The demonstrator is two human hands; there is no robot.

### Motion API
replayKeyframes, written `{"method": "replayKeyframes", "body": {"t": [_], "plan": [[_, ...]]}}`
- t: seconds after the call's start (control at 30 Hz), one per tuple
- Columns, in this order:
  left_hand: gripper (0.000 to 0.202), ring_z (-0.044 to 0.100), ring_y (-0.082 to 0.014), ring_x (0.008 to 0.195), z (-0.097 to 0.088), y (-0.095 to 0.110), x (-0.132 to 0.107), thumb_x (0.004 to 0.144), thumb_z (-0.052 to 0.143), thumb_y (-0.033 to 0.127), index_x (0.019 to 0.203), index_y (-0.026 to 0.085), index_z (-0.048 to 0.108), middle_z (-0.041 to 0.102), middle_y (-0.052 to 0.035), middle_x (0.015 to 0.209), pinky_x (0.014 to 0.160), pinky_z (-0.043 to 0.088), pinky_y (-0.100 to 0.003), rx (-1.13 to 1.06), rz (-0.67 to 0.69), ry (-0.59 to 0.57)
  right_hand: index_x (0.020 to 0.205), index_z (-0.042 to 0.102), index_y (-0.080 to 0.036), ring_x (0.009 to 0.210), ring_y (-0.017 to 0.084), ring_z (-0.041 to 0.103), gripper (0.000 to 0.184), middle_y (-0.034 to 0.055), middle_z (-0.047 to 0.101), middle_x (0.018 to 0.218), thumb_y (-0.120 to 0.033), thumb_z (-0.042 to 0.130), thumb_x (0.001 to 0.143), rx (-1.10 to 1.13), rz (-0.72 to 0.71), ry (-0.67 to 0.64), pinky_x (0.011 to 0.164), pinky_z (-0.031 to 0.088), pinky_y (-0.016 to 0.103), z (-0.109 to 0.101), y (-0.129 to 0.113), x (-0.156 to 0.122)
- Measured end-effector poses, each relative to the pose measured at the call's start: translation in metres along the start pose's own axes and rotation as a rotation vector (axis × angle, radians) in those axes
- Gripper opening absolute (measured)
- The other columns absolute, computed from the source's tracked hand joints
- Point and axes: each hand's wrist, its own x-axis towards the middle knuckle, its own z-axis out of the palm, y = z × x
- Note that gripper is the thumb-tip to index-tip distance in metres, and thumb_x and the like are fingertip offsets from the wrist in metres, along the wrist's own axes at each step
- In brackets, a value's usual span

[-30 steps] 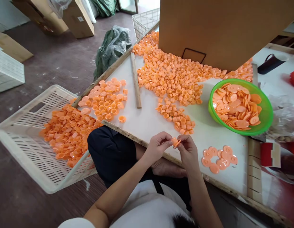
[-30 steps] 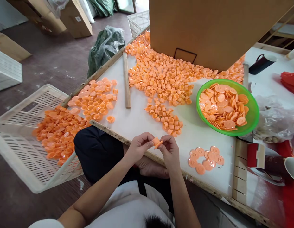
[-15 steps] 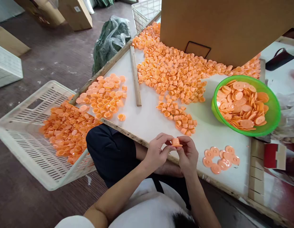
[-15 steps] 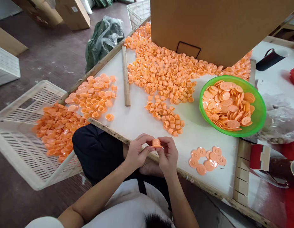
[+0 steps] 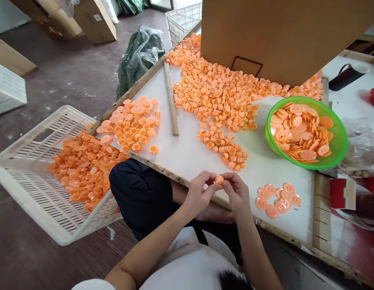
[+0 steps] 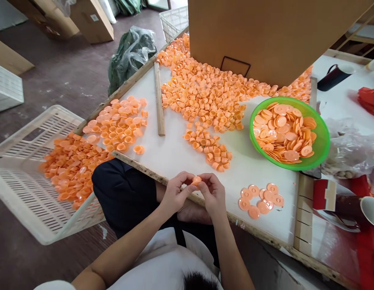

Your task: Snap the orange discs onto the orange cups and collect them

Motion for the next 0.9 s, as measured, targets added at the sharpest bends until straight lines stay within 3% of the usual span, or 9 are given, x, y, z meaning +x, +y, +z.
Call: {"method": "replayKeyframes", "body": {"t": [0.2, 0.3, 0.4, 0.47, 0.57, 0.63, 0.7, 0.8, 0.9], "plan": [[0.020, 0.059, -0.0139, 0.077, 0.003, -0.008, 0.003, 0.079, 0.069, 0.032, 0.088, 0.015, 0.064, 0.064, -0.0021, 0.082, 0.074, 0.048, -0.026, -0.349, -0.215, 0.040, 0.105, 0.060, -0.023, 0.090, 0.019, 0.063, 0.022, 0.0040, 0.063, 0.099, -0.029, 0.066, 0.084, -0.200, -0.124, 0.063, 0.079, 0.053, 0.034, 0.008, 0.011, -0.005], [0.023, 0.059, -0.0144, 0.077, 0.006, -0.011, 0.008, 0.080, 0.068, 0.036, 0.087, 0.015, 0.064, 0.064, -0.0024, 0.082, 0.074, 0.049, -0.026, -0.315, -0.236, 0.007, 0.107, 0.059, -0.023, 0.089, 0.018, 0.063, 0.022, 0.0050, 0.063, 0.100, -0.031, 0.063, 0.086, -0.285, -0.122, 0.064, 0.079, 0.054, 0.035, 0.010, 0.015, -0.002], [0.025, 0.061, -0.0166, 0.080, -0.006, -0.016, 0.019, 0.081, 0.065, 0.039, 0.090, 0.016, 0.064, 0.065, -0.0039, 0.086, 0.076, 0.049, -0.029, -0.081, -0.199, 0.025, 0.121, 0.054, -0.025, 0.093, 0.020, 0.063, 0.041, 0.0065, 0.061, 0.107, -0.034, 0.067, 0.083, -0.314, -0.098, 0.049, 0.082, 0.056, 0.037, -0.006, 0.017, 0.007], [0.026, 0.060, -0.0178, 0.081, -0.031, -0.022, 0.032, 0.082, 0.064, 0.039, 0.095, 0.017, 0.064, 0.066, -0.0050, 0.091, 0.078, 0.049, -0.031, 0.190, -0.129, 0.165, 0.125, 0.054, -0.024, 0.094, 0.021, 0.062, 0.046, 0.0078, 0.061, 0.107, -0.036, 0.066, 0.082, -0.419, -0.109, 0.148, 0.083, 0.055, 0.039, -0.035, 0.018, 0.013], [0.029, 0.061, -0.0219, 0.087, -0.093, -0.034, 0.053, 0.083, 0.063, 0.036, 0.103, 0.016, 0.064, 0.065, -0.0089, 0.099, 0.086, 0.049, -0.038, 0.578, -0.038, 0.449, 0.108, 0.065, -0.020, 0.088, 0.022, 0.061, 0.032, 0.0106, 0.062, 0.105, -0.040, 0.059, 0.084, -0.723, -0.097, 0.437, 0.080, 0.053, 0.040, -0.103, 0.021, 0.017], [0.036, 0.057, -0.0291, 0.108, -0.134, -0.039, 0.063, 0.080, 0.066, 0.031, 0.112, 0.014, 0.063, 0.061, -0.0142, 0.113, 0.100, 0.041, -0.046, 0.801, 0.017, 0.609, 0.108, 0.066, -0.017, 0.086, 0.024, 0.060, 0.037, 0.0131, 0.063, 0.102, -0.042, 0.058, 0.082, -0.931, -0.059, 0.598, 0.079, 0.051, 0.043, -0.150, 0.025, 0.015], [0.044, 0.046, -0.0344, 0.125, -0.157, -0.041, 0.068, 0.078, 0.068, 0.027, 0.118, 0.013, 0.060, 0.052, -0.0179, 0.130, 0.110, 0.030, -0.052, 0.944, 0.083, 0.726, 0.110, 0.068, -0.013, 0.092, 0.029, 0.059, 0.043, 0.0164, 0.063, 0.100, -0.042, 0.056, 0.079, -1.133, -0.041, 0.657, 0.083, 0.048, 0.047, -0.188, 0.031, 0.012], [0.037, 0.049, -0.0319, 0.120, -0.145, -0.039, 0.068, 0.081, 0.066, 0.023, 0.116, 0.014, 0.060, 0.058, -0.0153, 0.125, 0.108, 0.033, -0.050, 0.969, 0.187, 0.641, 0.111, 0.069, -0.009, 0.093, 0.033, 0.057, 0.048, 0.0182, 0.064, 0.094, -0.040, 0.052, 0.078, -1.267, 0.010, 0.657, 0.083, 0.045, 0.048, -0.217, 0.043, 0.009], [0.020, 0.057, -0.0251, 0.102, -0.085, -0.038, 0.065, 0.086, 0.061, 0.019, 0.105, 0.018, 0.064, 0.066, -0.0087, 0.105, 0.096, 0.045, -0.042, 0.845, 0.270, 0.322, 0.109, 0.070, -0.009, 0.089, 0.032, 0.056, 0.049, 0.0165, 0.063, 0.088, -0.040, 0.050, 0.076, -1.273, 0.047, 0.689, 0.079, 0.044, 0.046, -0.220, 0.049, 0.009]]}}
